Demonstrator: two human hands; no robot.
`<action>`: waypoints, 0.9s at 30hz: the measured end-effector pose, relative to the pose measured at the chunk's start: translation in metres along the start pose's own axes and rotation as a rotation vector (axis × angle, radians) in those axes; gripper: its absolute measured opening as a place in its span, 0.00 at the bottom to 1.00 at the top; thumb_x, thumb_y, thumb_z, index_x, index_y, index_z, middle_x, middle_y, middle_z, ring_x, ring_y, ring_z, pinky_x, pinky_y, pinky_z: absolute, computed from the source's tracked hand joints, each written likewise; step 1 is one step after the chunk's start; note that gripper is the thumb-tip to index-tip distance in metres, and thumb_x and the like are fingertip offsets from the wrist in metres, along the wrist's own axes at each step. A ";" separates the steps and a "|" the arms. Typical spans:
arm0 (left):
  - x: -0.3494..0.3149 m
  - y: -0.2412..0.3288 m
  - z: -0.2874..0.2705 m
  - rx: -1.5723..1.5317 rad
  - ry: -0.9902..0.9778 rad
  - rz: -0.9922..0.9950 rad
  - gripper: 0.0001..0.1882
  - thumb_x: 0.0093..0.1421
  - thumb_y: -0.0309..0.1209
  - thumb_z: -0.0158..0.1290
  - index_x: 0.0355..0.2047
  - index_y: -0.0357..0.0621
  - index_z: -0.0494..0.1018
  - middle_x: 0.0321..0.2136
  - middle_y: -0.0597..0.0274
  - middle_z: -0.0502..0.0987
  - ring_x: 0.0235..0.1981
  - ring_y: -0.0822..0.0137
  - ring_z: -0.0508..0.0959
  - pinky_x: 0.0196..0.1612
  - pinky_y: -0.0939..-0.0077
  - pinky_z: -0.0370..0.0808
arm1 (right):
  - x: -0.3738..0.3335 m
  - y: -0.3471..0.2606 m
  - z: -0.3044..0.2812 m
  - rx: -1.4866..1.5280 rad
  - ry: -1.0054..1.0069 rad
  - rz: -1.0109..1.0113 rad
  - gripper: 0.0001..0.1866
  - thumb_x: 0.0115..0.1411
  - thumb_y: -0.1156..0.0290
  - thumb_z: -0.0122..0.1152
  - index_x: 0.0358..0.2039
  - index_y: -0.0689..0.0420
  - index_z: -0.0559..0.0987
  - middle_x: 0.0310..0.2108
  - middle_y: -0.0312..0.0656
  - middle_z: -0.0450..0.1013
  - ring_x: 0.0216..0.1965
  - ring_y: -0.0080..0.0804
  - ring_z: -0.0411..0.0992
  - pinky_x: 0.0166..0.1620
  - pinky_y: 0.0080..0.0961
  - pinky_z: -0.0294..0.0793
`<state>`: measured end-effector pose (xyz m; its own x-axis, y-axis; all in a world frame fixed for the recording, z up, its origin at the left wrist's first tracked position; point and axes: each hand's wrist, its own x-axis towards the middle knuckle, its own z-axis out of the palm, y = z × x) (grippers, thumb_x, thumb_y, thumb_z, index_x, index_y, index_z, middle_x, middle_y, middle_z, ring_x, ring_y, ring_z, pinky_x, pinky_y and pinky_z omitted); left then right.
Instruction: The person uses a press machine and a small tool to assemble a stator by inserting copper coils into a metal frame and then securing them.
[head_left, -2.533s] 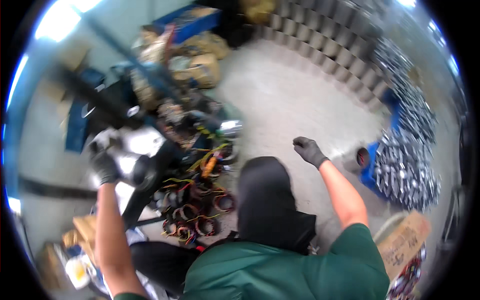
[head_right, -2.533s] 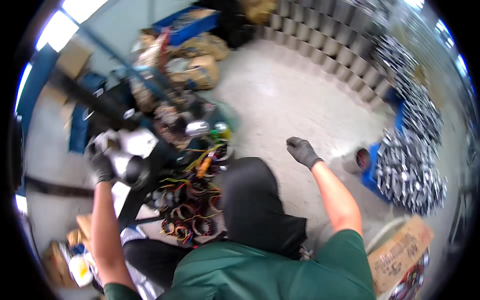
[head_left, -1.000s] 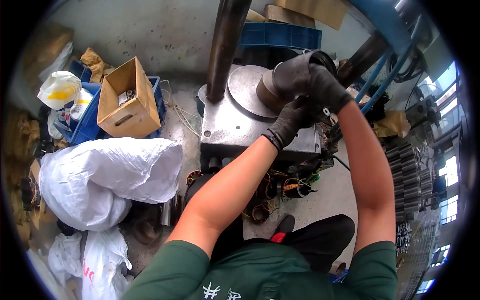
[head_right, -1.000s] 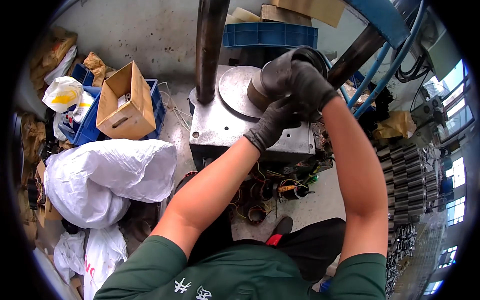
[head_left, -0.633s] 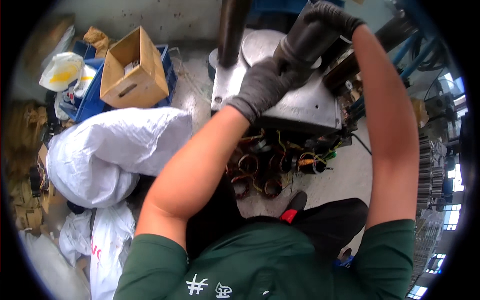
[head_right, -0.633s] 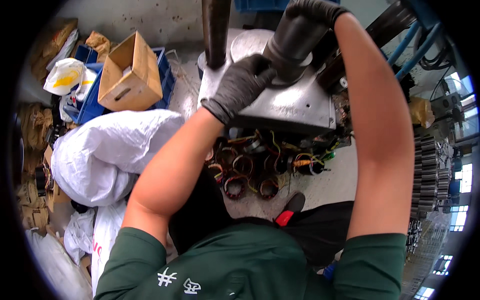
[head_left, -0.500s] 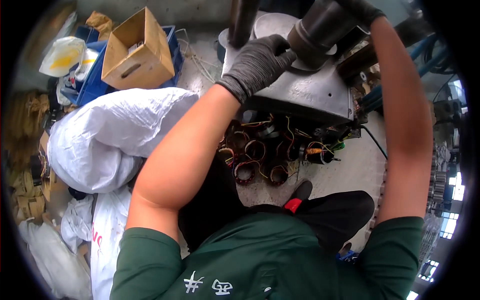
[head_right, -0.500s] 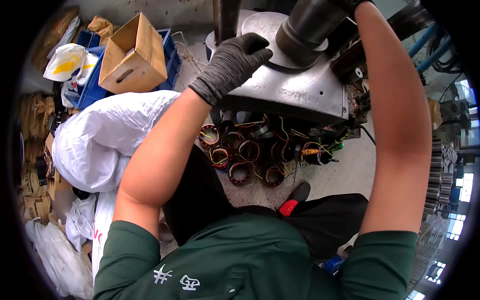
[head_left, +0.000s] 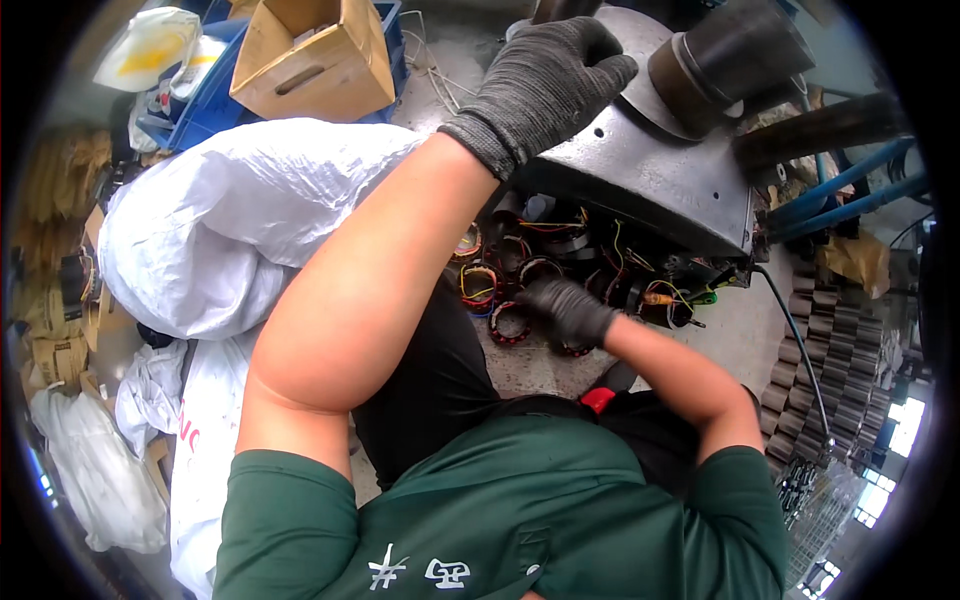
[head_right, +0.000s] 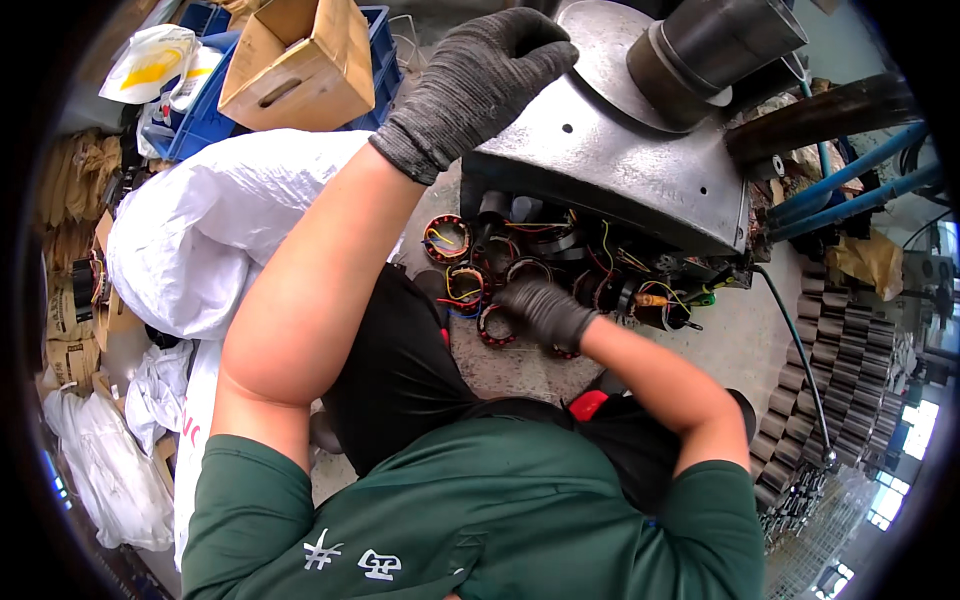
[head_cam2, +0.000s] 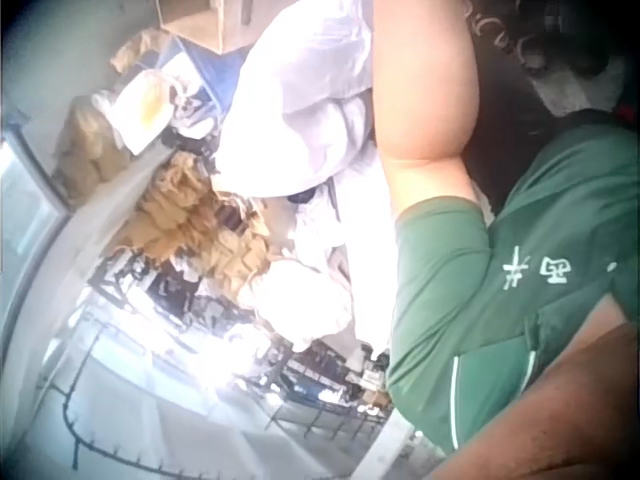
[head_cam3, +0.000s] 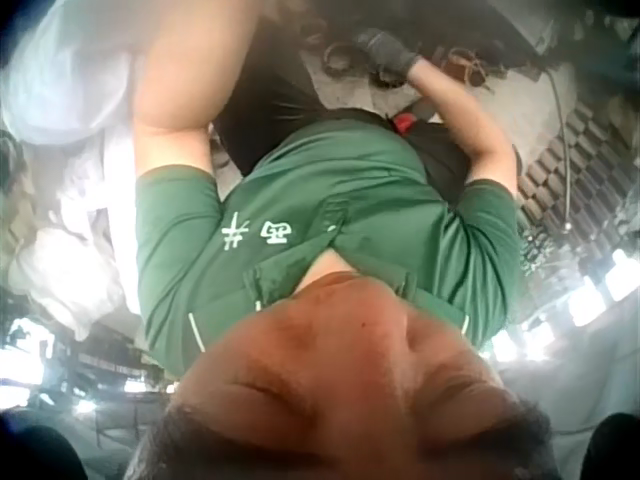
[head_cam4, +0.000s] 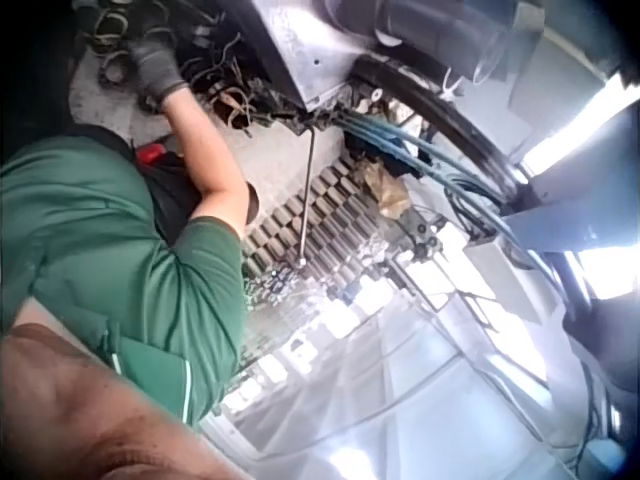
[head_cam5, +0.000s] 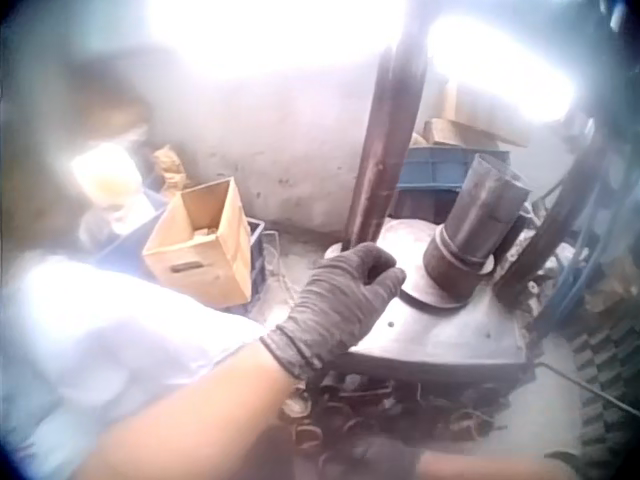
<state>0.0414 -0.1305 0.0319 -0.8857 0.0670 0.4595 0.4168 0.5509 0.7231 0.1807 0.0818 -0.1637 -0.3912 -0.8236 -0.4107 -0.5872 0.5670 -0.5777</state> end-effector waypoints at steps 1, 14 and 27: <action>-0.001 0.000 -0.002 -0.019 -0.025 -0.016 0.23 0.64 0.52 0.57 0.43 0.46 0.84 0.34 0.55 0.86 0.41 0.56 0.84 0.58 0.54 0.76 | 0.011 0.003 0.031 -0.063 -0.024 -0.043 0.28 0.50 0.70 0.70 0.55 0.55 0.80 0.56 0.48 0.77 0.59 0.52 0.73 0.63 0.44 0.71; -0.005 0.000 0.008 -0.051 -0.240 -0.015 0.22 0.67 0.49 0.59 0.48 0.44 0.82 0.35 0.57 0.86 0.40 0.62 0.86 0.50 0.64 0.81 | 0.132 0.090 0.205 -0.379 0.041 -0.154 0.25 0.71 0.66 0.46 0.67 0.49 0.70 0.55 0.50 0.76 0.59 0.48 0.73 0.74 0.45 0.52; -0.020 -0.021 -0.026 0.013 -0.303 -0.135 0.25 0.65 0.48 0.60 0.53 0.41 0.79 0.42 0.47 0.84 0.46 0.53 0.84 0.53 0.61 0.79 | 0.139 -0.002 0.115 -0.639 -0.353 -0.137 0.40 0.64 0.45 0.53 0.67 0.63 0.69 0.44 0.63 0.81 0.48 0.60 0.78 0.57 0.51 0.72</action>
<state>0.0553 -0.1655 0.0212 -0.9541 0.2364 0.1840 0.2907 0.5819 0.7595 0.2093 -0.0326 -0.3010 -0.0966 -0.7713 -0.6291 -0.9544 0.2512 -0.1615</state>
